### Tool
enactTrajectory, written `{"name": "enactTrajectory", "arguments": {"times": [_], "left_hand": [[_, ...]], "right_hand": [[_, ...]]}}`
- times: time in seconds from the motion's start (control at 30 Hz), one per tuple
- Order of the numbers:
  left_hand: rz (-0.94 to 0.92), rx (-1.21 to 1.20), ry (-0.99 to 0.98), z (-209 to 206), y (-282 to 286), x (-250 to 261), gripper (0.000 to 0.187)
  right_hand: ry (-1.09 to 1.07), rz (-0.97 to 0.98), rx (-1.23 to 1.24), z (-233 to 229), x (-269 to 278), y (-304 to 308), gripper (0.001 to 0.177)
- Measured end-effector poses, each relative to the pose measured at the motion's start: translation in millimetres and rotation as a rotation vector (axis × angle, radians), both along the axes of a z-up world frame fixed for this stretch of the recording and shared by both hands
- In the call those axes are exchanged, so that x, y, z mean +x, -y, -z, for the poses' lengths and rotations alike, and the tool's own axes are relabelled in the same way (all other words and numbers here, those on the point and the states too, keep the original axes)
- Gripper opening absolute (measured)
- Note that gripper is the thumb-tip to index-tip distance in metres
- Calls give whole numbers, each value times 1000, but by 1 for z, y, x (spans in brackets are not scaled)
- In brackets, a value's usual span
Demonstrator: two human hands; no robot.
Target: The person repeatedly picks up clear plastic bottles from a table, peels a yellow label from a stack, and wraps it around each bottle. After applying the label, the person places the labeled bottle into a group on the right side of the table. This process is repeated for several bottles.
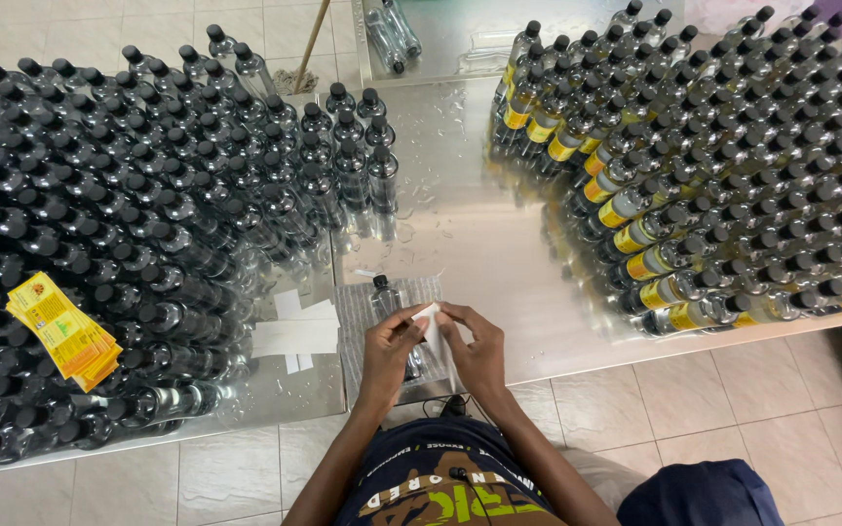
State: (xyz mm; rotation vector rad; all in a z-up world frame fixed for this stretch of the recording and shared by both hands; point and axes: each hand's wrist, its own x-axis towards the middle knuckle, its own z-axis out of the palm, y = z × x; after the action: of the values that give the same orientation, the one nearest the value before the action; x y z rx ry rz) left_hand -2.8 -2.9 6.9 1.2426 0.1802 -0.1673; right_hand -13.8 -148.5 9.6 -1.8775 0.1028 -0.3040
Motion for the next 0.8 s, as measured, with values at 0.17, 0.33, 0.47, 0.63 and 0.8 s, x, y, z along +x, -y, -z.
{"name": "enactTrajectory", "arguments": {"times": [0.17,0.33,0.47,0.63,0.8], "left_hand": [[5,65,-4,10,3,-4,34],[-201,31,-101,30,-11,3,41],[-359,42,-43,26,-25,12,40],[-276,140,47,25,-33,12,47],[-96,192,107,20,-30,2,53]], "right_hand": [[-13,69,-96,-24,-2,-1,16],[-112,61,-23,-3,3,18,13],[-313,-114,110,20,-6,34,14],[-370,-148,152,-21,2,37,31],[-297,-204,233,-19,18,22,32]]}}
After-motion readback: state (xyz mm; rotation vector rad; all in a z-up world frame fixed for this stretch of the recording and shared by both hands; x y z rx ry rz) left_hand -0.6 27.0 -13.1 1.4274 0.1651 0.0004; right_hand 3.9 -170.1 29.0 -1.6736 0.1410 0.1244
